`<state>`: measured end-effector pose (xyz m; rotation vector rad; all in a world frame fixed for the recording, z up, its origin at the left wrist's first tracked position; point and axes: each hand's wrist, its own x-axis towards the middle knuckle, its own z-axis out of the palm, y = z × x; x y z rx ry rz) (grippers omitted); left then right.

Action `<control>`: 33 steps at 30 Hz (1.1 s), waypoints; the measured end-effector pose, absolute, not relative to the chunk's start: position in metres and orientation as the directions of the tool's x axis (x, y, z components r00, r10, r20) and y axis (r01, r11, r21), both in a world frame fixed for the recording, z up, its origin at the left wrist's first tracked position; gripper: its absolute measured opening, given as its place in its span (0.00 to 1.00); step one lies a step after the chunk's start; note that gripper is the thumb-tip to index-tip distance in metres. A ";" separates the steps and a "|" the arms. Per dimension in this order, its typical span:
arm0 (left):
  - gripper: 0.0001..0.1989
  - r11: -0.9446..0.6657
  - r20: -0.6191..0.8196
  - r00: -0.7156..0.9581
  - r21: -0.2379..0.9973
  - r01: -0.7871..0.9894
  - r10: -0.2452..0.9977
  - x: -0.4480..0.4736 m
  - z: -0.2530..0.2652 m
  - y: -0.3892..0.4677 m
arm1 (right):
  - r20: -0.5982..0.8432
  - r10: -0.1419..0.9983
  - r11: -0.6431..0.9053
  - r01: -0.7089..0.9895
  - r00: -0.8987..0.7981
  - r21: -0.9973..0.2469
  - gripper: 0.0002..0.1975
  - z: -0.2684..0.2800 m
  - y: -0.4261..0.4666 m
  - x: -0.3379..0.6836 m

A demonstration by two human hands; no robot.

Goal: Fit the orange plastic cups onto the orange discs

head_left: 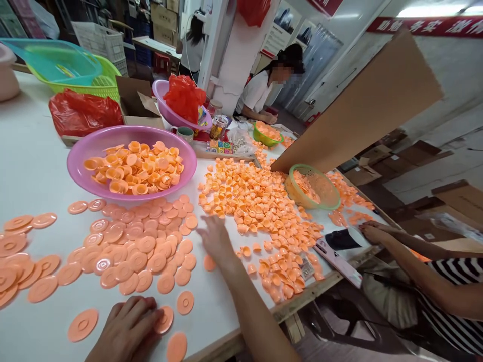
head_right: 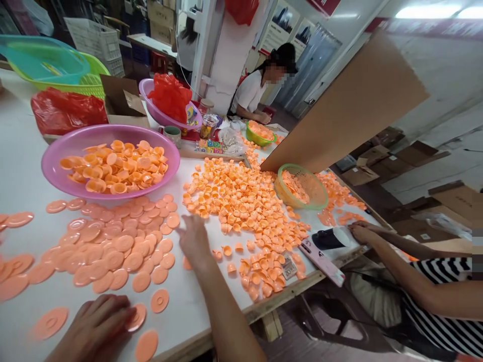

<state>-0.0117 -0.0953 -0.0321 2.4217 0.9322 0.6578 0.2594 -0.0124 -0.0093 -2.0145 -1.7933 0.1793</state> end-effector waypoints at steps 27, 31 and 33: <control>0.09 -0.620 0.123 0.691 0.570 0.539 0.713 -0.027 -0.031 -0.089 | 0.267 0.946 -0.061 0.910 0.184 -0.410 0.11 -0.014 -0.078 0.276; 0.08 -0.592 0.062 0.690 0.573 0.567 0.721 -0.025 -0.026 -0.090 | 0.304 0.931 -0.048 0.893 0.202 -0.448 0.12 -0.011 -0.083 0.271; 0.10 -0.598 0.090 0.680 0.568 0.565 0.728 -0.024 -0.025 -0.091 | 0.287 0.926 -0.051 0.836 0.244 -0.546 0.10 -0.003 -0.093 0.267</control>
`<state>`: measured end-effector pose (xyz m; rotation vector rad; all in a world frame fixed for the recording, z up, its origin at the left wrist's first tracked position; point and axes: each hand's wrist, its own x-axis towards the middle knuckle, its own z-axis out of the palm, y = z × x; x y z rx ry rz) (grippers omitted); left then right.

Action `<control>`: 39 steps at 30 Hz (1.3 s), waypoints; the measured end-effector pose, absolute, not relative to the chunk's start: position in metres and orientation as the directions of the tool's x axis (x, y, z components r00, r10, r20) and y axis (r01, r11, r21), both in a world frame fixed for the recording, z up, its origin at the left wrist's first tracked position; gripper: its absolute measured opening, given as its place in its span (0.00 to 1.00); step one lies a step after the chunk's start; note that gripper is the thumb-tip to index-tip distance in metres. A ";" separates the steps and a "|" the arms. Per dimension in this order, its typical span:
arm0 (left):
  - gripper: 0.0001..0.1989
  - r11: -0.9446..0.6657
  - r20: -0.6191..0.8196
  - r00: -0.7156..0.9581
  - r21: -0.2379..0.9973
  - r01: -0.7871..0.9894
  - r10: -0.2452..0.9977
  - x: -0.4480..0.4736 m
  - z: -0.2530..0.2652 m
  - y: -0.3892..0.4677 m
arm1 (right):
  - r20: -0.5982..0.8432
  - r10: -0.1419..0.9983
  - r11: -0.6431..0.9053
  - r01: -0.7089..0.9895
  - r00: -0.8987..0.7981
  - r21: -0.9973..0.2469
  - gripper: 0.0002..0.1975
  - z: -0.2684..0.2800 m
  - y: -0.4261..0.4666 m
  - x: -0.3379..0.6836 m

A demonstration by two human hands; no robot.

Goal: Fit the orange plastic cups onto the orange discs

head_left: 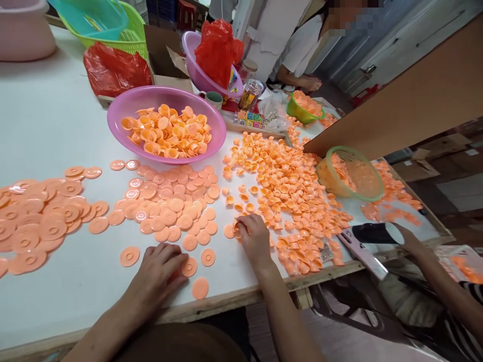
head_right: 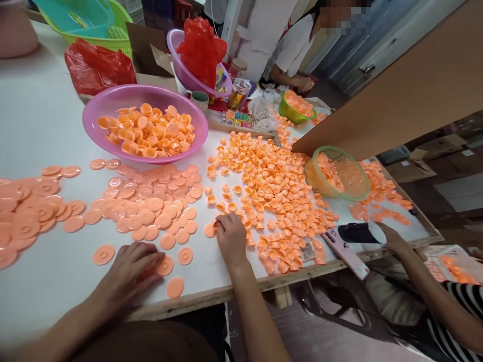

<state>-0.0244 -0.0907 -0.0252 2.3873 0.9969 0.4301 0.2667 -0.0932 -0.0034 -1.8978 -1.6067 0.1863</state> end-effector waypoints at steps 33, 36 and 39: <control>0.12 -0.291 -0.345 0.551 0.577 0.763 0.760 0.059 0.000 -0.081 | -0.229 0.939 -0.340 0.582 0.258 -0.739 0.09 -0.007 -0.138 0.183; 0.13 -0.313 -0.322 0.565 0.580 0.752 0.760 0.058 -0.003 -0.085 | -0.245 0.932 -0.358 0.562 0.268 -0.746 0.09 -0.007 -0.136 0.184; 0.11 -0.222 -0.327 0.511 0.627 0.746 0.795 0.055 -0.005 -0.088 | -0.256 0.928 -0.366 0.537 0.271 -0.760 0.09 -0.010 -0.135 0.182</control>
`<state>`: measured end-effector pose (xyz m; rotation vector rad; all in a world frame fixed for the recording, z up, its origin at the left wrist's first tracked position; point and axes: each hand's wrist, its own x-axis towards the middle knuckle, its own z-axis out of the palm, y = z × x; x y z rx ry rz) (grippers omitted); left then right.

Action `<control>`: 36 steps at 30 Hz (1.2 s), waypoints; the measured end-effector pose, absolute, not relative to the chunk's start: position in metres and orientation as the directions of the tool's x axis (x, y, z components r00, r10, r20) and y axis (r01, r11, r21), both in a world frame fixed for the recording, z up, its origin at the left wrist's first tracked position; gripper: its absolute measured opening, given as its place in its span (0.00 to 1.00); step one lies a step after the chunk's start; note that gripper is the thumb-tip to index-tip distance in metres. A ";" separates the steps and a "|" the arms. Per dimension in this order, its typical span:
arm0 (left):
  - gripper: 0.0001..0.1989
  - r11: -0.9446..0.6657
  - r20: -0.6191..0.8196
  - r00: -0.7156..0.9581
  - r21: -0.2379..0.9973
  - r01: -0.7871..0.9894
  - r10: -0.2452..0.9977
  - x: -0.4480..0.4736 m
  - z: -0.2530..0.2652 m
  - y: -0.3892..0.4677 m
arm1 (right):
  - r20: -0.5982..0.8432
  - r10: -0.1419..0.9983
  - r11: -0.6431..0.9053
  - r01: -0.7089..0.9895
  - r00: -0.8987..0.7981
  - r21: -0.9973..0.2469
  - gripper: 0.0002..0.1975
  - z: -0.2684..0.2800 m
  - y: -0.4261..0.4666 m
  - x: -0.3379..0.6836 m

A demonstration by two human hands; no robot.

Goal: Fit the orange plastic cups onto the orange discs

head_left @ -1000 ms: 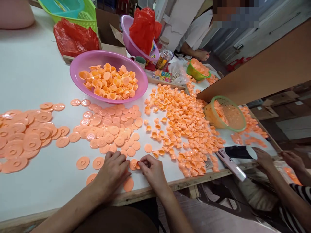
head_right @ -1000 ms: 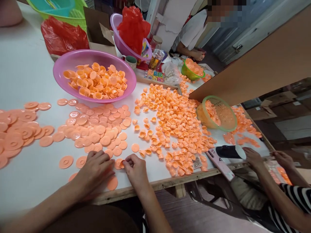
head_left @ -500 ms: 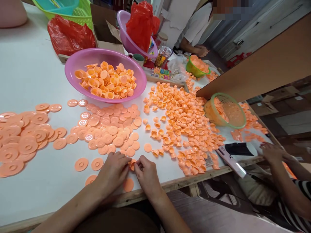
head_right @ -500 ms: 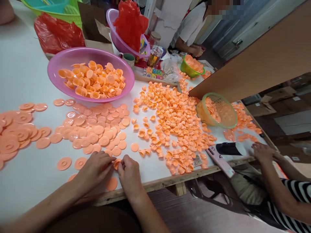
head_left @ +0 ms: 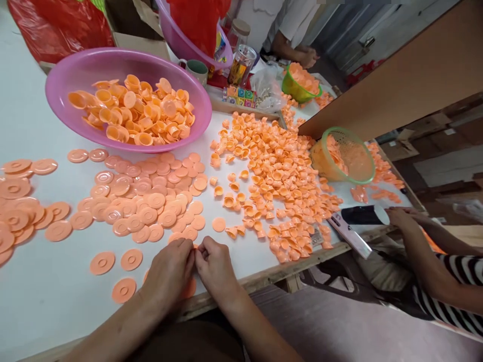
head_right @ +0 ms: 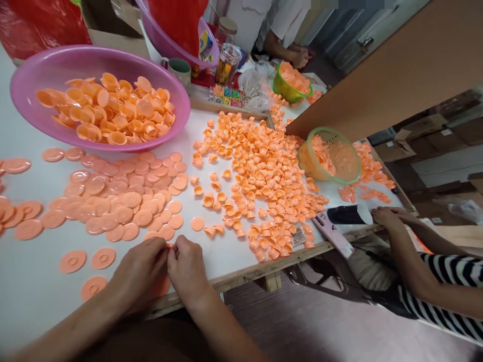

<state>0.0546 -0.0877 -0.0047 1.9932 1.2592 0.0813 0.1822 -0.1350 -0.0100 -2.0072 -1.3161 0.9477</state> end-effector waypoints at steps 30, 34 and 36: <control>0.20 0.035 -0.057 0.067 0.954 0.297 0.996 0.039 0.063 0.043 | 0.193 0.858 -0.190 0.643 0.477 -0.742 0.07 -0.020 -0.132 0.269; 0.33 -0.108 0.138 -0.054 0.920 0.376 0.989 0.040 0.094 0.104 | -0.149 0.883 -0.319 0.338 0.445 -0.885 0.07 -0.008 -0.131 0.233; 0.29 -0.229 0.264 -0.009 0.853 0.469 0.965 0.035 0.095 0.099 | -0.256 0.898 -0.357 0.253 0.358 -0.899 0.07 -0.007 -0.130 0.210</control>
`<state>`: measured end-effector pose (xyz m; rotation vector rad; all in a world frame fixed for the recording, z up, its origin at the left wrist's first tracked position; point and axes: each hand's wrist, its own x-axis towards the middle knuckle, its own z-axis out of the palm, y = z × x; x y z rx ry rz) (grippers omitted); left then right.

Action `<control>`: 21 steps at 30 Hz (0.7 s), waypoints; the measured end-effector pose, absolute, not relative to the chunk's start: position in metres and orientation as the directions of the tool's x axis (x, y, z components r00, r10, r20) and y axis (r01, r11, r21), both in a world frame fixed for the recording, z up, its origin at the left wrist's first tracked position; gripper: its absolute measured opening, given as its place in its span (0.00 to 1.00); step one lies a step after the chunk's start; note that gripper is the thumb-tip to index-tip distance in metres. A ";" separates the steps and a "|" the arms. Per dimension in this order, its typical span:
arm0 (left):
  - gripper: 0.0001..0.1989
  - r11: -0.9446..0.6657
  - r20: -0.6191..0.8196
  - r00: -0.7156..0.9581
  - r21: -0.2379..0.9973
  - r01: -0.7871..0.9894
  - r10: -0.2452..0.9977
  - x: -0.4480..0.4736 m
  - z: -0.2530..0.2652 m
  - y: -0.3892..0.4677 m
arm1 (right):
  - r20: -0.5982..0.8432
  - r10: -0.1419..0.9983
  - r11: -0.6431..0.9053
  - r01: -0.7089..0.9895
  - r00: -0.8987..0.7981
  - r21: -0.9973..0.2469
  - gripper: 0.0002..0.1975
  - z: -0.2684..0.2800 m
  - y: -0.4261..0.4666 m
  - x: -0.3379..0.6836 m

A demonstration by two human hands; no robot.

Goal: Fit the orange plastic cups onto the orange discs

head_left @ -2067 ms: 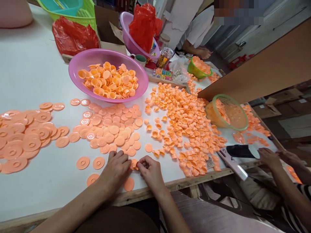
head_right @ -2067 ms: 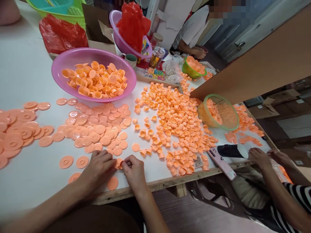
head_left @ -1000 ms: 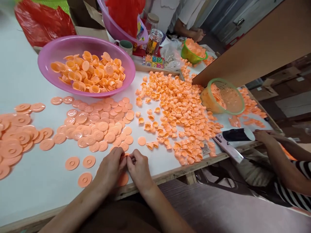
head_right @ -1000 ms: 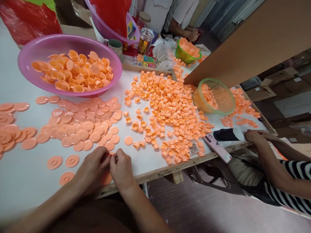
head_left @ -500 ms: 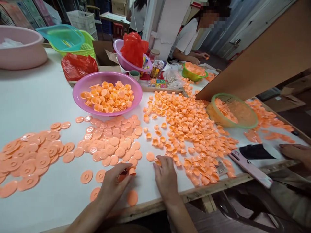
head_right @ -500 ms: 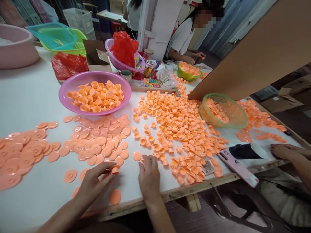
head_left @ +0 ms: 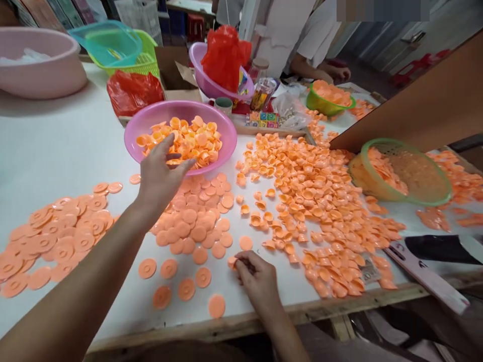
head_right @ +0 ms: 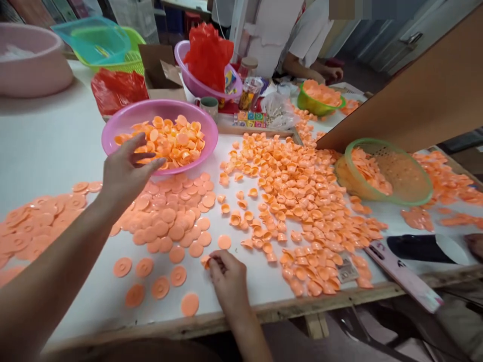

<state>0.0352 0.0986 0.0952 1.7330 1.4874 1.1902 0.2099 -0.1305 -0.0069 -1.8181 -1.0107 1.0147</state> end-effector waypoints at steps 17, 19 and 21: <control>0.13 -0.216 -0.368 0.499 0.592 0.776 0.784 -0.008 -0.005 -0.074 | -0.217 0.960 -0.280 0.545 0.178 -0.790 0.09 -0.013 -0.134 0.144; 0.12 -0.139 -0.376 0.532 0.705 0.696 0.759 -0.011 0.000 -0.072 | -0.205 0.965 -0.262 0.584 0.163 -0.768 0.09 -0.011 -0.133 0.143; 0.09 -0.023 -0.396 0.545 0.793 0.608 0.739 -0.010 0.005 -0.070 | -0.215 0.965 -0.261 0.593 0.150 -0.762 0.09 -0.009 -0.132 0.143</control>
